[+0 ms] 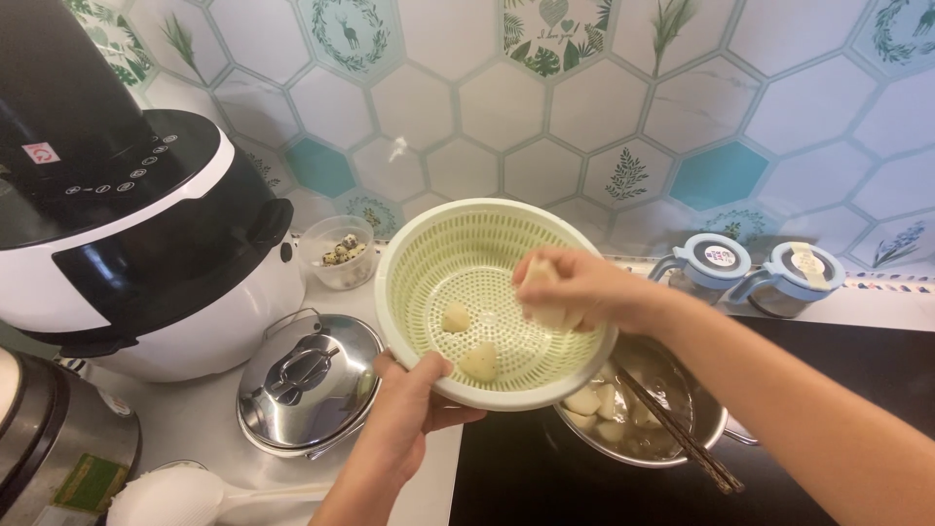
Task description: The recorder is transferring cut potatoes from a strainer into a pot of boiling water and then stirring them with chopsticks.
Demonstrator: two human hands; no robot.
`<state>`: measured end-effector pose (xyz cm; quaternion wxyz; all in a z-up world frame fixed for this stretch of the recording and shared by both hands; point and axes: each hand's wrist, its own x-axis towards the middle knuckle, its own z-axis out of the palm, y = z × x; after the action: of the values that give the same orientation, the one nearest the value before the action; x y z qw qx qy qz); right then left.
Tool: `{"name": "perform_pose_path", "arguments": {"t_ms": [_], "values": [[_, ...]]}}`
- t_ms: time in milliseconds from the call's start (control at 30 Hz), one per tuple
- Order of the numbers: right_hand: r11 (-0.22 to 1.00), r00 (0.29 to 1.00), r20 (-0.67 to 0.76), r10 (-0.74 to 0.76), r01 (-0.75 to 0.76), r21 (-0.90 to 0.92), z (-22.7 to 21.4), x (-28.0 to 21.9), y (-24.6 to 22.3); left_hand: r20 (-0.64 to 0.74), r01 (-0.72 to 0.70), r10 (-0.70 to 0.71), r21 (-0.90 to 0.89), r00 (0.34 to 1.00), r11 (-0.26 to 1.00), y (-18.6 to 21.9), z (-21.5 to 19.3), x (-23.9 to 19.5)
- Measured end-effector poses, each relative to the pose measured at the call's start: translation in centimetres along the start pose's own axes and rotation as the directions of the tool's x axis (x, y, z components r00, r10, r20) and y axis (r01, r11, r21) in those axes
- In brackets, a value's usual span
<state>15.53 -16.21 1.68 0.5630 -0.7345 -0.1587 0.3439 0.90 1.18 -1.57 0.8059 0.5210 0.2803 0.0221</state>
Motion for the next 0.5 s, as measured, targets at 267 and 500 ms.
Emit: {"name": "perform_pose_path", "arguments": {"t_ms": [267, 500], "values": [[0.948, 0.946, -0.323, 0.039, -0.138, -0.287, -2.8, -2.0, 4.8, -0.04, -0.051, 0.055, 0.103, 0.998, 0.993, 0.1, -2.5, 0.2], [0.702, 0.902, -0.393, 0.18, -0.398, -0.591, -1.8, -2.3, 8.4, -0.064, -0.024, 0.029, 0.076, 0.998, 0.997, 0.5, -1.7, -1.1]]}}
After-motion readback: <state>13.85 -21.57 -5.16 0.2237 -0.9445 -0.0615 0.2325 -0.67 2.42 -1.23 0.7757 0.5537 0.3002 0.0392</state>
